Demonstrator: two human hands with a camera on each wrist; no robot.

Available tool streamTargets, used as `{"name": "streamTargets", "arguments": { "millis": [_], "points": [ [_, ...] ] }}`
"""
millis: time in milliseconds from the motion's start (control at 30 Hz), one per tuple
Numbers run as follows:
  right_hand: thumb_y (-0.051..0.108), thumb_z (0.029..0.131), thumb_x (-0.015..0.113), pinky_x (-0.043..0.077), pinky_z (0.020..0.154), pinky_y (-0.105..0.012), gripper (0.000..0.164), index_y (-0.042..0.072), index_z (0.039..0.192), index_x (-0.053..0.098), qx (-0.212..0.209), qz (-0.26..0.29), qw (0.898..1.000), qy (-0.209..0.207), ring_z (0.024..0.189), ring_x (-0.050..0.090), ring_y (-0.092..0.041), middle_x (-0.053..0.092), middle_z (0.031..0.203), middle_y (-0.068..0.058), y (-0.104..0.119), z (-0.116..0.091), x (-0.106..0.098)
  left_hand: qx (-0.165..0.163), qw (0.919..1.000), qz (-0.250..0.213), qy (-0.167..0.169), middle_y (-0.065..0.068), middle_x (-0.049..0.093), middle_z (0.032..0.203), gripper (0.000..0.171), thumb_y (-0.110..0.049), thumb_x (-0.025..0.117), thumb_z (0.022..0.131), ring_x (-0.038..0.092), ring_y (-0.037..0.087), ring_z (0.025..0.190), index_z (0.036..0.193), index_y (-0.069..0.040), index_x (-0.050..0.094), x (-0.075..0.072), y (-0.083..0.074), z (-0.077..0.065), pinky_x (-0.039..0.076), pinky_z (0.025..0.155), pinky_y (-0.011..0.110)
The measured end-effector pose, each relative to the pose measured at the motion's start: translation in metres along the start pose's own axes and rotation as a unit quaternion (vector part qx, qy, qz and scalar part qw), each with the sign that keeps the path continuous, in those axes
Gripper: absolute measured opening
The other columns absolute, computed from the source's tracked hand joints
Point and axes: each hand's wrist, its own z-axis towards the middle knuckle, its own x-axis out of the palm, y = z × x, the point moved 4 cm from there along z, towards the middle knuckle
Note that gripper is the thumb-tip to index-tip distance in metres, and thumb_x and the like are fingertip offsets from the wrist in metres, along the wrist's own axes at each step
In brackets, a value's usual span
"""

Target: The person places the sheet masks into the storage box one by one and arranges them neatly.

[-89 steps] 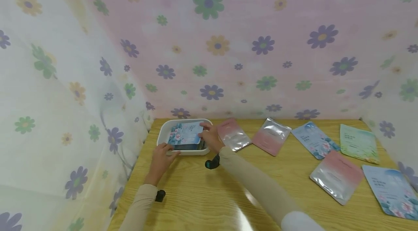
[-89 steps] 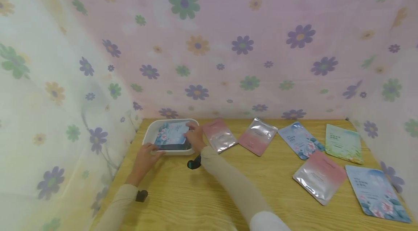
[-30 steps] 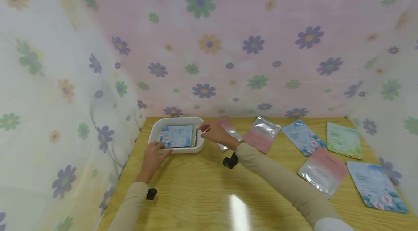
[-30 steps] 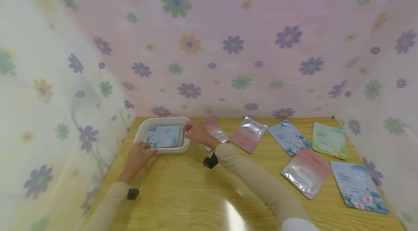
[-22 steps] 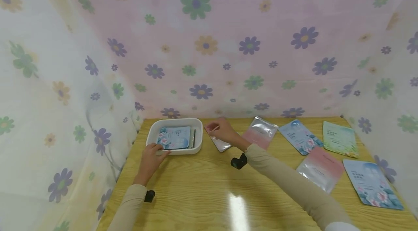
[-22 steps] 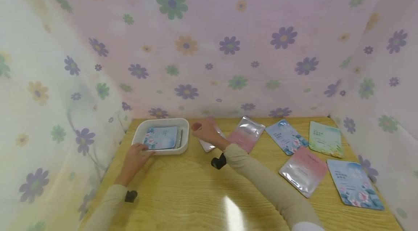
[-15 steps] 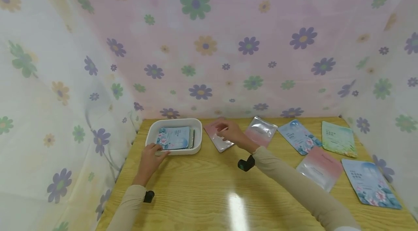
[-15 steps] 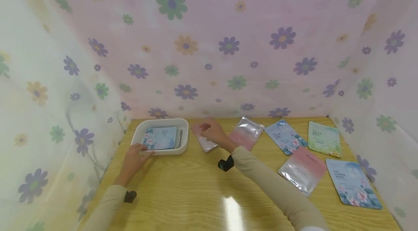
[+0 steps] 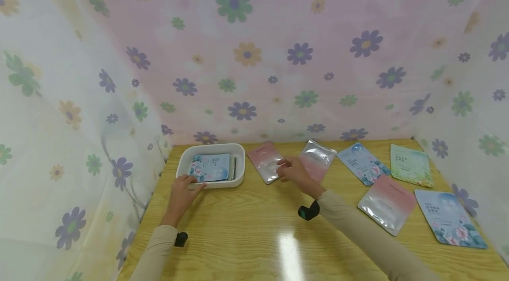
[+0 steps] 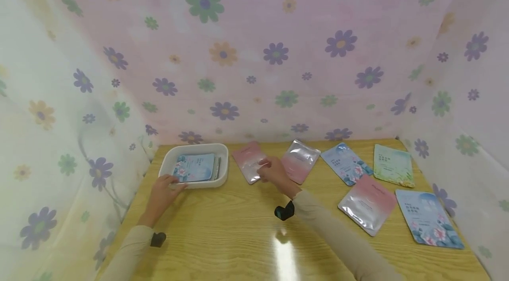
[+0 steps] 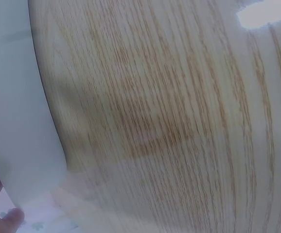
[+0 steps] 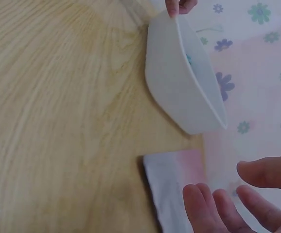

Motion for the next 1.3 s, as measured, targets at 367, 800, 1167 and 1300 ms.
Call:
{"name": "streamTargets", "arguments": {
  "millis": [367,800,1167,1300],
  "points": [
    [-0.004,0.085,0.062,0.056,0.068,-0.041,0.034,-0.015,0.116,0.053,0.086,0.055,0.991,-0.092,0.070,0.065,-0.026,0.062,0.090,-0.025,-0.045,-0.001,-0.003,0.010,0.9999,-0.006,-0.010,0.012,0.056,0.072,0.027,-0.015,0.087,0.065,0.053,0.031,0.064,0.072,-0.004,0.063,0.001,0.001,-0.001,0.047,0.060,0.045],
    [-0.005,0.080,0.061,0.055,0.056,-0.035,0.036,-0.012,0.114,0.050,0.111,0.079,0.978,-0.155,0.059,0.061,-0.018,0.061,0.078,-0.018,-0.061,0.010,0.012,0.002,1.0000,0.005,-0.007,0.012,0.055,0.072,0.028,-0.018,0.086,0.068,0.051,0.028,0.065,0.072,-0.004,0.062,0.001,0.002,-0.001,0.045,0.059,0.042],
    [-0.008,0.078,0.061,0.052,0.047,-0.030,0.019,-0.006,0.096,0.053,0.113,0.008,0.970,-0.214,0.049,0.059,-0.016,0.062,0.074,-0.020,-0.069,0.026,0.016,-0.025,0.9996,0.001,0.013,0.012,0.057,0.074,0.026,-0.019,0.085,0.070,0.051,0.029,0.066,0.073,-0.005,0.064,0.001,0.001,0.000,0.045,0.061,0.042],
    [-0.008,0.078,0.057,0.052,0.046,-0.031,0.014,-0.005,0.091,0.053,0.105,0.002,0.970,-0.221,0.048,0.060,-0.018,0.062,0.072,-0.020,-0.067,0.025,0.017,-0.027,0.9995,0.004,0.015,0.012,0.057,0.074,0.026,-0.019,0.085,0.070,0.052,0.029,0.066,0.073,-0.005,0.064,0.000,0.001,-0.001,0.046,0.061,0.042]
  ]
}}
